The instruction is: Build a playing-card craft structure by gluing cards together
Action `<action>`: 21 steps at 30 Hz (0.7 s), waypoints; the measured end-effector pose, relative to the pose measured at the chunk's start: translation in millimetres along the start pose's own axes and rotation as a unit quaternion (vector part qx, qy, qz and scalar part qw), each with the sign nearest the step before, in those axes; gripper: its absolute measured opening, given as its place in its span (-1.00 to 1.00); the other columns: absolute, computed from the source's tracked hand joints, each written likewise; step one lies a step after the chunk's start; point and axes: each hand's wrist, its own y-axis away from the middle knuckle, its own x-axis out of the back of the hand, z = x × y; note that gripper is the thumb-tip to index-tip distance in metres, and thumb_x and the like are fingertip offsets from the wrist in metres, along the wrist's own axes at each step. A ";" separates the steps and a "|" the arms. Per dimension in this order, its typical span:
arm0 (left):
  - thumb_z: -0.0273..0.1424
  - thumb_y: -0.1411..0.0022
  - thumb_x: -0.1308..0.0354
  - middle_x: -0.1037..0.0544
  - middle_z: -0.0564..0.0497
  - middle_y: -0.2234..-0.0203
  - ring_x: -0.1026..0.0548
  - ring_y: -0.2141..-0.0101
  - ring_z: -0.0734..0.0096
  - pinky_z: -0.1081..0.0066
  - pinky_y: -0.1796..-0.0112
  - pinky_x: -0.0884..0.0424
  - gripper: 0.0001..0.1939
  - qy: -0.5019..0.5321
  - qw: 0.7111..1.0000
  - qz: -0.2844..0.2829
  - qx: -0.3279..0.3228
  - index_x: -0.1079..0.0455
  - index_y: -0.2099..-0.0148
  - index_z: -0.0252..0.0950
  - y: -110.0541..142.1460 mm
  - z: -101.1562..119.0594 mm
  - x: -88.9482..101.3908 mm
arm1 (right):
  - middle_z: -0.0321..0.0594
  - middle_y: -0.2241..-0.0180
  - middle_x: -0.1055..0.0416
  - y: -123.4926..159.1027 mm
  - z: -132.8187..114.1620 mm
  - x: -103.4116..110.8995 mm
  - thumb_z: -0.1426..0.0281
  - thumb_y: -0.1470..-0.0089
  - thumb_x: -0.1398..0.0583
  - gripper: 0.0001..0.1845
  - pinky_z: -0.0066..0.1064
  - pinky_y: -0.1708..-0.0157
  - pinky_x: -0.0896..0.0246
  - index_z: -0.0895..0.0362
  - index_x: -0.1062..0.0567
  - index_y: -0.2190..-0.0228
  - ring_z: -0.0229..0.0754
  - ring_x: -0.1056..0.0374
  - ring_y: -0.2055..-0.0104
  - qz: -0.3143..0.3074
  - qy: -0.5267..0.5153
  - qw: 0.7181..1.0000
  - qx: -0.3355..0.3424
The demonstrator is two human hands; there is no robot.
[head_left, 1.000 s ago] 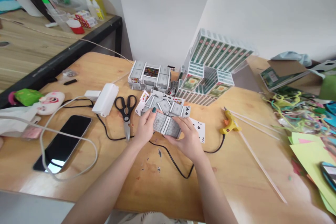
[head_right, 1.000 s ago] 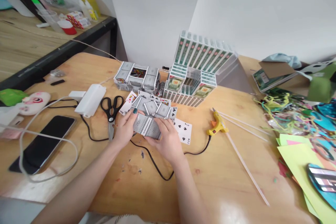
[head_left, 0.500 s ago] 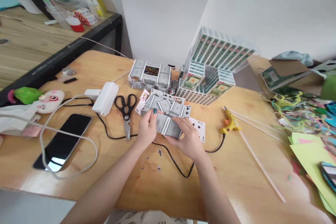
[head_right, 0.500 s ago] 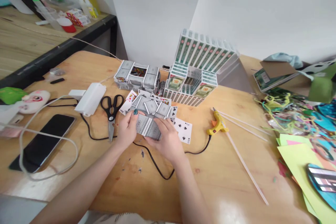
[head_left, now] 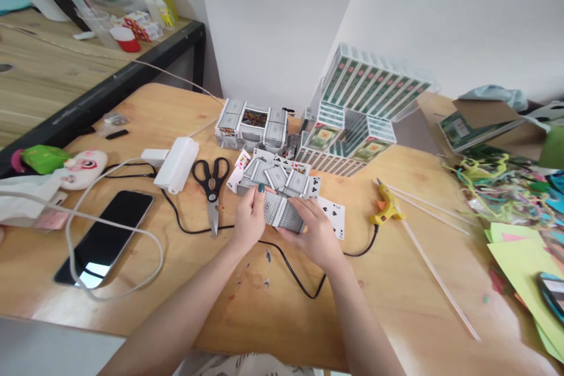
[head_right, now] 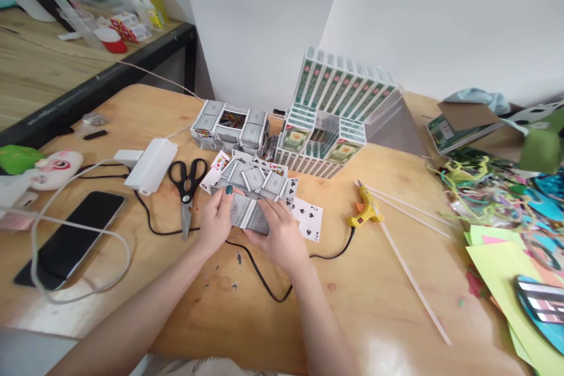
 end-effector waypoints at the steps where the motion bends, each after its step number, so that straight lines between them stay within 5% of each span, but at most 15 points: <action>1: -0.19 -0.27 0.15 -0.40 0.04 0.53 -0.31 0.47 0.42 0.44 0.40 -0.25 -0.63 0.015 1.000 -0.006 0.004 -0.38 0.32 -0.29 -0.9 -1.0 0.3 | -0.04 0.14 -0.42 0.3 -0.2 -0.1 0.29 0.06 -0.24 -0.48 -0.04 0.05 -0.25 0.13 -0.34 0.03 0.02 -0.29 0.08 0.000 -0.002 1.000 0.000; 6: -0.12 -0.24 0.13 -0.43 0.00 0.47 -0.37 0.42 0.36 0.42 0.38 -0.29 -0.60 0.111 0.991 -0.067 0.026 -0.39 0.24 -0.29 -6.1 -1.8 8.1 | -0.04 0.07 -0.39 1.0 -2.9 -0.1 0.28 0.03 -0.21 -0.44 -0.05 0.03 -0.24 0.10 -0.30 -0.04 0.02 -0.29 0.04 -0.006 -0.022 1.000 -0.006; 11: -0.04 -0.17 0.12 -0.42 -0.13 0.14 -0.38 0.11 0.20 0.30 0.14 -0.33 -0.52 0.198 0.973 -0.108 -0.048 -0.38 0.13 -0.29 -10.6 3.9 18.7 | -0.07 0.07 -0.41 0.4 -7.8 6.5 0.25 -0.06 -0.12 -0.56 -0.09 0.08 -0.29 0.09 -0.37 0.01 -0.02 -0.36 0.08 -0.071 -0.147 0.982 -0.095; 13: -0.07 -0.11 -0.01 -0.42 -0.16 0.11 -0.37 0.07 0.15 0.27 0.12 -0.33 -0.57 0.235 0.962 -0.135 -0.036 -0.40 0.17 -0.31 -12.2 3.8 20.5 | -0.10 0.20 -0.48 -1.1 -11.7 7.1 0.19 -0.16 0.00 -0.60 -0.21 0.31 -0.40 0.10 -0.43 0.09 -0.11 -0.44 0.31 -0.127 -0.295 0.932 -0.168; 17: -0.25 -0.01 -0.21 -0.52 -0.08 0.28 -0.46 0.23 0.25 0.32 0.23 -0.37 -0.62 0.226 0.963 -0.135 0.049 -0.38 0.12 -0.31 -14.7 -2.7 17.3 | -0.15 0.36 -0.50 -5.0 -18.7 -1.0 0.08 -0.13 0.02 -0.55 -0.35 0.61 -0.37 0.13 -0.43 0.17 -0.17 -0.44 0.49 -0.175 -0.544 0.778 -0.262; 21: -0.30 0.00 -0.22 -0.53 -0.02 0.34 -0.48 0.30 0.34 0.39 0.30 -0.38 -0.57 0.208 0.969 -0.110 0.080 -0.37 0.05 -0.29 -17.2 -7.2 13.5 | -0.18 0.34 -0.49 -5.8 -18.2 -9.9 0.16 0.00 -0.18 -0.60 -0.37 0.60 -0.41 0.12 -0.37 0.17 -0.18 -0.46 0.44 -0.168 -0.603 0.728 -0.279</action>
